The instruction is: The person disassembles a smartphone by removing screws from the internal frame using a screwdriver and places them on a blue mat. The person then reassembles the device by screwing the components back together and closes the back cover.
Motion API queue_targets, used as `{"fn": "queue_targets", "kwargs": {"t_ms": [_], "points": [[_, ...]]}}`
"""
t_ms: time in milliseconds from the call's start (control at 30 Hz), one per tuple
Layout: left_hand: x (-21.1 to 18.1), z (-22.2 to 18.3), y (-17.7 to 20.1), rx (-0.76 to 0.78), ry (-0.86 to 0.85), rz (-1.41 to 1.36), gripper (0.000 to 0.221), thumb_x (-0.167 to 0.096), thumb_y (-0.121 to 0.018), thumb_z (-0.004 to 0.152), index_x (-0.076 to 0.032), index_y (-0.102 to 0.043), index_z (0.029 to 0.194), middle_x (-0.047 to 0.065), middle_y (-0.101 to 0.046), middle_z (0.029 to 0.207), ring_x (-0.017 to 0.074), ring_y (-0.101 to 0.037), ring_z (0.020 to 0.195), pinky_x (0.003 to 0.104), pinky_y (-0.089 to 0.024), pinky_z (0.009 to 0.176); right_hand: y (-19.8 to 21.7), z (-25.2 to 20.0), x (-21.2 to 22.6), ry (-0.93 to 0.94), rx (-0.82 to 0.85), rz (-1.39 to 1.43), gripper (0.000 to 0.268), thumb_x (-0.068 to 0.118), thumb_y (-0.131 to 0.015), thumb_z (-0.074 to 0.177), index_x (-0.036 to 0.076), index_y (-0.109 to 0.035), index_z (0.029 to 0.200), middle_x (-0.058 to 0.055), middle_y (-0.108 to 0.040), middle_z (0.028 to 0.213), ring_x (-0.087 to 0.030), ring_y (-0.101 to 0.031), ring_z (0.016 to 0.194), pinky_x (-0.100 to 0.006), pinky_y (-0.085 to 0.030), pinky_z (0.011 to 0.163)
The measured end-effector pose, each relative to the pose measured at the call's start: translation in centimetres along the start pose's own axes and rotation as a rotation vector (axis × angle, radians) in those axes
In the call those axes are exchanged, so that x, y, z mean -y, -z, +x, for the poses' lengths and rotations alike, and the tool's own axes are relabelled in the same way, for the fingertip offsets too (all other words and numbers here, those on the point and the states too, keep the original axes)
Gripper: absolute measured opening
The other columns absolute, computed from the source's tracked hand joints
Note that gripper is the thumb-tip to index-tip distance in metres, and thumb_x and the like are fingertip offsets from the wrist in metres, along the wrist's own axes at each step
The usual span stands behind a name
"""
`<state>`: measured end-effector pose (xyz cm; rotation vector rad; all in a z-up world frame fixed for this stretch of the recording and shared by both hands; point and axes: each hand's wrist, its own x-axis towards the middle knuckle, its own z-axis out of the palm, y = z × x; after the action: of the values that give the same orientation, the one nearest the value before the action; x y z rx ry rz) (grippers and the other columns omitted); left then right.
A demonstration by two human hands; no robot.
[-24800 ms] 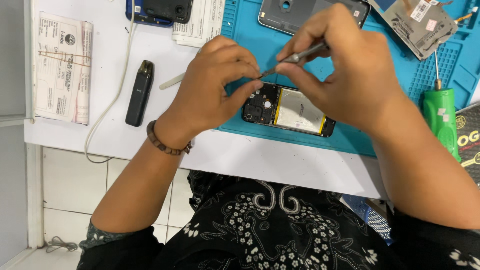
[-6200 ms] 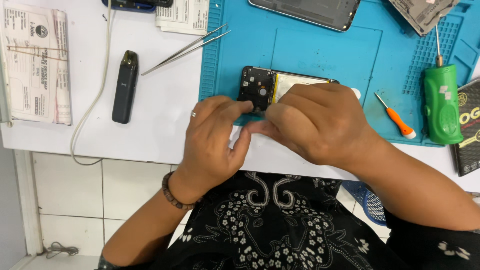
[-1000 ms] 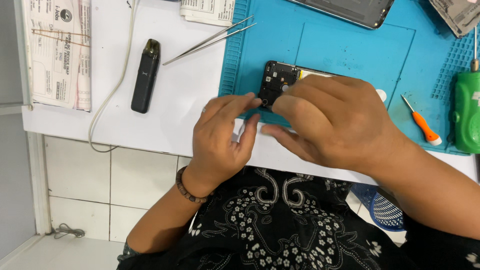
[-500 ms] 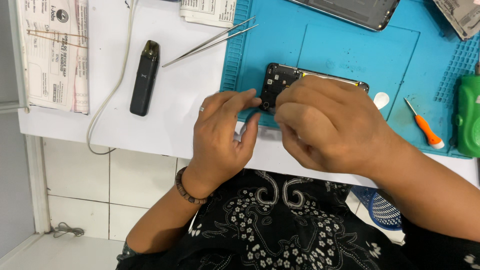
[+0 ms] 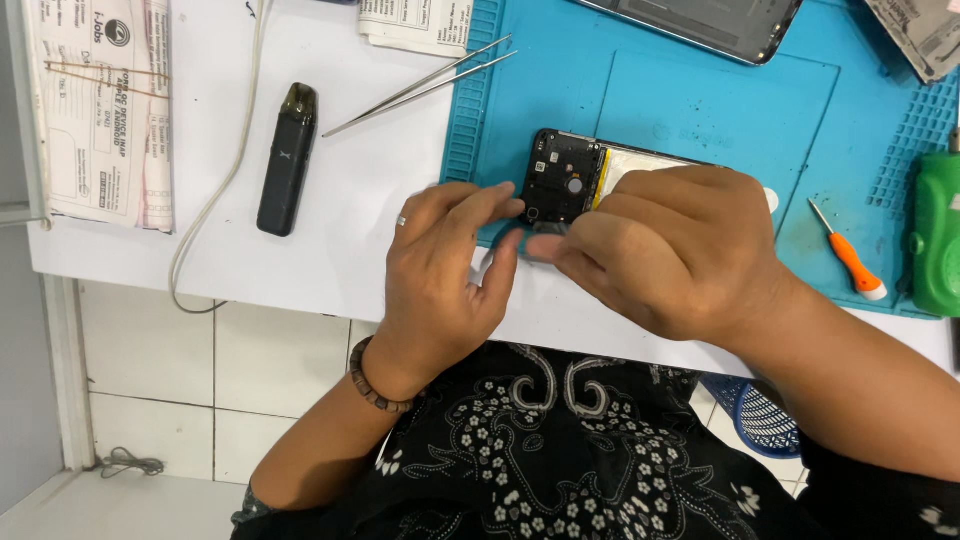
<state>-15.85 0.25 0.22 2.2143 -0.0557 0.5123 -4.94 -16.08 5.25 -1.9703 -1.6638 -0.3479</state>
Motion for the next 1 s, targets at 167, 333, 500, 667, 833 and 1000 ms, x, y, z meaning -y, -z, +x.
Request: {"fn": "queue_targets", "kwargs": {"t_ms": [167,333,500,667,833,1000], "points": [[0.0,0.1,0.2,-0.001,-0.001,-0.015,0.023,-0.006,-0.057,0.093,0.001,-0.055,0.115,0.006,-0.069,0.097,0.0254,-0.06,0.094,0.039,-0.044,0.085,0.5,0.8,0.3,-0.035,0.094,0.169,0.01,0.006,-0.054,0.092,0.001,-0.047,0.097,-0.018,-0.059,0.091,-0.034,-0.057,0.07,-0.039,-0.045,0.057],[0.0,0.1,0.2,0.003,-0.003,0.004,0.024,-0.005,-0.059,0.091,0.001,-0.055,0.114,0.006,-0.07,0.096,0.0249,-0.059,0.095,0.039,-0.045,0.085,-0.2,0.0,0.0,0.005,0.013,0.059,0.024,0.007,-0.07,0.094,0.001,-0.048,0.085,-0.011,-0.051,0.068,-0.026,-0.046,0.055,-0.036,-0.04,0.05],[-0.1,0.2,0.1,-0.014,-0.01,-0.001,0.024,-0.004,-0.06,0.092,0.001,-0.055,0.114,0.006,-0.071,0.095,0.0246,-0.059,0.095,0.039,-0.045,0.086,0.5,1.0,0.2,0.039,0.072,0.003,0.03,0.027,-0.068,0.097,0.002,-0.051,0.093,-0.012,-0.062,0.078,-0.027,-0.059,0.064,-0.035,-0.047,0.056],[0.1,0.0,-0.1,-0.009,0.0,0.017,0.027,-0.005,-0.061,0.09,0.0,-0.054,0.116,0.006,-0.071,0.097,0.0258,-0.058,0.097,0.04,-0.044,0.086,-0.2,0.5,0.1,0.04,-0.041,0.04,0.03,0.003,-0.073,0.093,0.002,-0.046,0.08,-0.007,-0.041,0.062,-0.022,-0.031,0.051,-0.033,-0.029,0.043],[-0.1,0.1,-0.1,-0.016,-0.012,0.032,0.027,-0.004,-0.063,0.089,-0.001,-0.054,0.115,0.005,-0.071,0.097,0.0248,-0.059,0.098,0.039,-0.045,0.087,0.6,0.8,0.1,0.033,0.041,-0.017,0.023,0.021,-0.062,0.098,0.002,-0.051,0.089,-0.01,-0.051,0.076,-0.025,-0.049,0.064,-0.035,-0.042,0.056],[-0.1,0.0,-0.1,-0.007,-0.005,0.025,0.026,-0.006,-0.062,0.09,0.001,-0.055,0.114,0.006,-0.071,0.097,0.0249,-0.058,0.098,0.039,-0.045,0.089,0.2,0.6,0.1,0.073,0.039,0.076,0.009,0.003,-0.046,0.093,-0.002,-0.052,0.091,-0.016,-0.055,0.084,-0.033,-0.055,0.07,-0.039,-0.051,0.063]]}}
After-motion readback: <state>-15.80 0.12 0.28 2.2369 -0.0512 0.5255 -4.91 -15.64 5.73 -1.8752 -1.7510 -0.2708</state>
